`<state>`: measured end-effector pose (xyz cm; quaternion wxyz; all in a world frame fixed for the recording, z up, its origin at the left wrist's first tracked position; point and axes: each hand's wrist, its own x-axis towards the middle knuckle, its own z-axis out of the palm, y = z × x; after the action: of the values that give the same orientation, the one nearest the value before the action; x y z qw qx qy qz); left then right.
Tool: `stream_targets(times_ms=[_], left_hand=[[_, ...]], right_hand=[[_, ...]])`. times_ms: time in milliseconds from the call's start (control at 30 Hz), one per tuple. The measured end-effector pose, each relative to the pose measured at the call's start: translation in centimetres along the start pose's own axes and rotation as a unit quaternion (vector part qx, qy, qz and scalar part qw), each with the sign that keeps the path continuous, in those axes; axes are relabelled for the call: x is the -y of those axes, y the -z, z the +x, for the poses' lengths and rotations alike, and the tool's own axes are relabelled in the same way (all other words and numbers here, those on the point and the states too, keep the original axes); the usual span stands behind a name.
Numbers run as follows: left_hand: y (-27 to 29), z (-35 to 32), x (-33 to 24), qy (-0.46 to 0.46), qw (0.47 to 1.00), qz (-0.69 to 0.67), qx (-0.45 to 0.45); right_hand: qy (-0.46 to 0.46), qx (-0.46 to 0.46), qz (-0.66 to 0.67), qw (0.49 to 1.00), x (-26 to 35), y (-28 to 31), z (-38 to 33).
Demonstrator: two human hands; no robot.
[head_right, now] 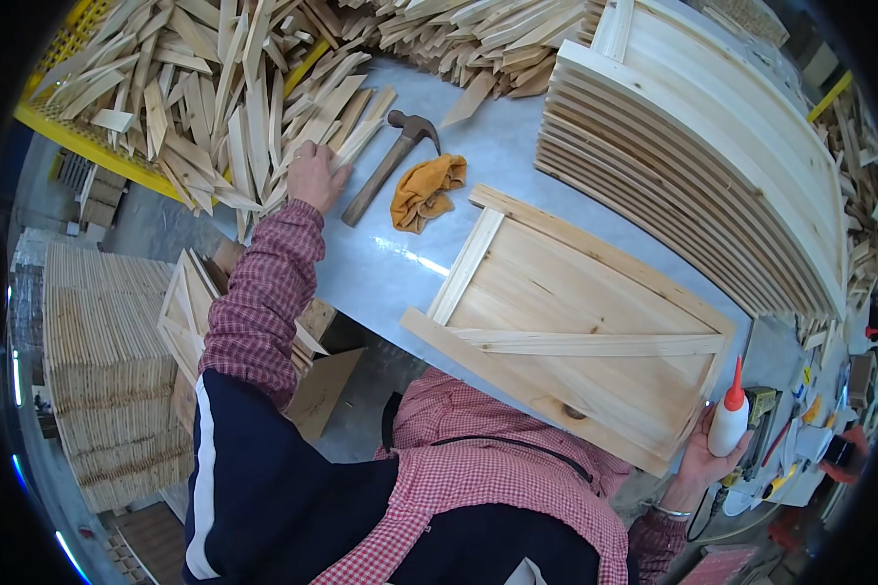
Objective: Assembling wooden crate lids by applying glue to wooden strips and securing them to panels using a pneumatic nail gun.
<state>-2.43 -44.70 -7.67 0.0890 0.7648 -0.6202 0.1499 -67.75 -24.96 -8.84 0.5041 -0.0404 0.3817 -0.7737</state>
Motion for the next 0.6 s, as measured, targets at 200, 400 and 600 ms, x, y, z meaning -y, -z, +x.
stream_targets(times_ms=[200, 400, 600], left_hand=[[5.0, -0.8, -1.5, 0.19, 0.875, -0.44, 0.072], [10.1, -4.0, -8.8, 0.232, 0.559, -0.769, 0.204], [12.2, -8.1, -18.4, 0.157, 0.382, -0.881, 0.23]], right_hand=[[0.03, -0.038, 0.02, 0.999, 0.8, -0.2, -0.2], [0.057, 0.061, -0.1, 0.991, -0.6, -4.5, -3.0], [0.158, 0.226, -0.299, 0.914, -1.3, -10.8, -7.1]])
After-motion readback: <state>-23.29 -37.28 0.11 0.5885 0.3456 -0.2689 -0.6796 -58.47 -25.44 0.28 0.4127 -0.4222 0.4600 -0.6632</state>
